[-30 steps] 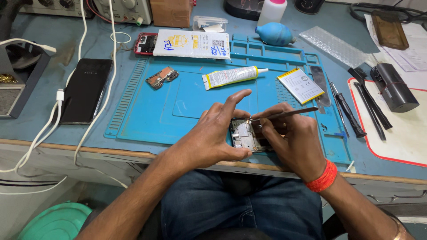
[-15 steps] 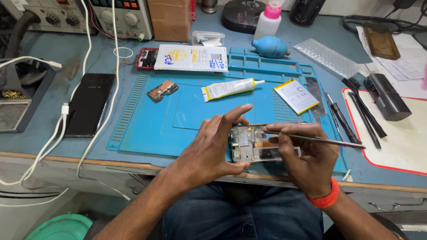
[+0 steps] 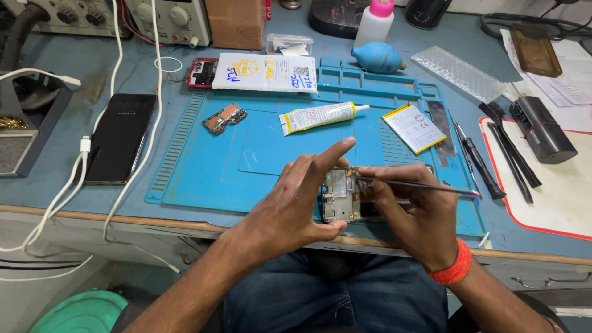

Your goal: The person disassembles a smartphone at a repair bench. They pry open the phone's back cover, use tweezers to work inside the chassis, lift out the battery, and handle the exposed motherboard and internal components while separating parts on the work mat.

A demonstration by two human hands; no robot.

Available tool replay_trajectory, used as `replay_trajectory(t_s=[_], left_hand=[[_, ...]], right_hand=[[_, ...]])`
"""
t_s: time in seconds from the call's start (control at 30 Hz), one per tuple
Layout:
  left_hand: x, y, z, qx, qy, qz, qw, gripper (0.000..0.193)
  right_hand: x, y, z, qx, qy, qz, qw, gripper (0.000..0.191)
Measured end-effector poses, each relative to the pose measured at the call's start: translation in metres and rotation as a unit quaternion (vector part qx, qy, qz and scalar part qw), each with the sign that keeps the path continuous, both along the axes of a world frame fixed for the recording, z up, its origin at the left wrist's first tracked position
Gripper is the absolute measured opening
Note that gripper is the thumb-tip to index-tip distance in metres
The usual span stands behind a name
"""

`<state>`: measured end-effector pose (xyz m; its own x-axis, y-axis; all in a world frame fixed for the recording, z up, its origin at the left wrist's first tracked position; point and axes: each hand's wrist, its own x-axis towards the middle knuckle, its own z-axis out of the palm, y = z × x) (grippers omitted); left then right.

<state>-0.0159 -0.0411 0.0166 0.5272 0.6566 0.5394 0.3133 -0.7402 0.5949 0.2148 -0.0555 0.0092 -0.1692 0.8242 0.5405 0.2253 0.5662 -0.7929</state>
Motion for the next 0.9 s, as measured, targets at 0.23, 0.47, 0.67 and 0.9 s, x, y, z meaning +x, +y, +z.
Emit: replay_trajectory(t_s=[0.23, 0.47, 0.67, 0.9], left_hand=[[0.001, 0.000, 0.003, -0.062, 0.017, 0.006, 0.998, 0.116], [0.001, 0.003, 0.003, -0.094, 0.010, -0.002, 0.996, 0.112], [0.001, 0.003, 0.004, -0.115, 0.008, -0.004, 0.993, 0.111], [0.002, 0.004, 0.004, -0.113, 0.010, -0.010, 0.994, 0.111]], right_hand=[[-0.003, 0.002, 0.007, 0.005, -0.059, -0.027, 0.998, 0.013], [-0.006, 0.005, 0.012, -0.007, -0.089, -0.039, 0.995, 0.012], [-0.006, 0.003, 0.012, -0.024, -0.079, -0.042, 0.996, 0.013], [-0.005, 0.005, 0.012, -0.031, -0.083, -0.038, 0.995, 0.013]])
